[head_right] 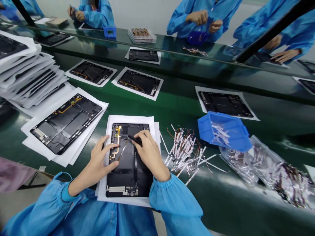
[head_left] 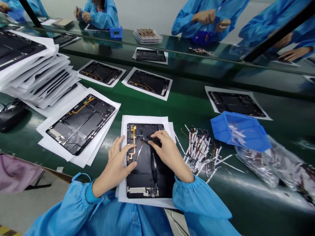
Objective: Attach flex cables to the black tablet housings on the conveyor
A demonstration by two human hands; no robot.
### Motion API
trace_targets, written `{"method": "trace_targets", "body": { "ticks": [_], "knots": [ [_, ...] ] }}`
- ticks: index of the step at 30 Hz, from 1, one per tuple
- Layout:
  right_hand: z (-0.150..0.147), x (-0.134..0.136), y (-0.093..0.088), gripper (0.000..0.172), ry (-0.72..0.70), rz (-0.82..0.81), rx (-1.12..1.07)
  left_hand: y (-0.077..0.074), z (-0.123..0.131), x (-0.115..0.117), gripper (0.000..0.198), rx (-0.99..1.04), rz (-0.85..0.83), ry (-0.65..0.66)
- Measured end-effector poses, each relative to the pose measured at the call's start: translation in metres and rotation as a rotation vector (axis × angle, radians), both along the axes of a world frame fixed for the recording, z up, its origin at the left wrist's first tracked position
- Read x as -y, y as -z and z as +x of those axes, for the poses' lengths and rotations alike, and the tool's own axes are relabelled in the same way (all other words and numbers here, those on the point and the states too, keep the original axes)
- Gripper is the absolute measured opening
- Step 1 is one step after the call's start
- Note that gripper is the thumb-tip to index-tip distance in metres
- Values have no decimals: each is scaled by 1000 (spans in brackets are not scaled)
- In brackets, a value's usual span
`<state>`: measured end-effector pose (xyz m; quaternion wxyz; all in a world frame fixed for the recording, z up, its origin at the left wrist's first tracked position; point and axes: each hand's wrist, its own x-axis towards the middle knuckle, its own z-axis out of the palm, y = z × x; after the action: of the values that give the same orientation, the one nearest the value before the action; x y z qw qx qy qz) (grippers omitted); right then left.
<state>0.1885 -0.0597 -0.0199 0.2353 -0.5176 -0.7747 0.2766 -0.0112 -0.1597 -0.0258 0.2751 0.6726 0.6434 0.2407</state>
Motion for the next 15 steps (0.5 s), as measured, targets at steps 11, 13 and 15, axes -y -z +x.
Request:
{"method": "trace_targets", "body": {
  "ticks": [11, 13, 15],
  "knots": [
    [8, 17, -23, 6, -5, 57, -122, -13, -17, 8, 36, 428, 31, -160],
    [18, 48, -41, 4, 38, 118, -198, -29, -13, 24, 22, 555, -18, -170],
    [31, 87, -59, 8, 58, 184, -239, -47, 0, 40, 23, 731, -251, 7]
  ]
}}
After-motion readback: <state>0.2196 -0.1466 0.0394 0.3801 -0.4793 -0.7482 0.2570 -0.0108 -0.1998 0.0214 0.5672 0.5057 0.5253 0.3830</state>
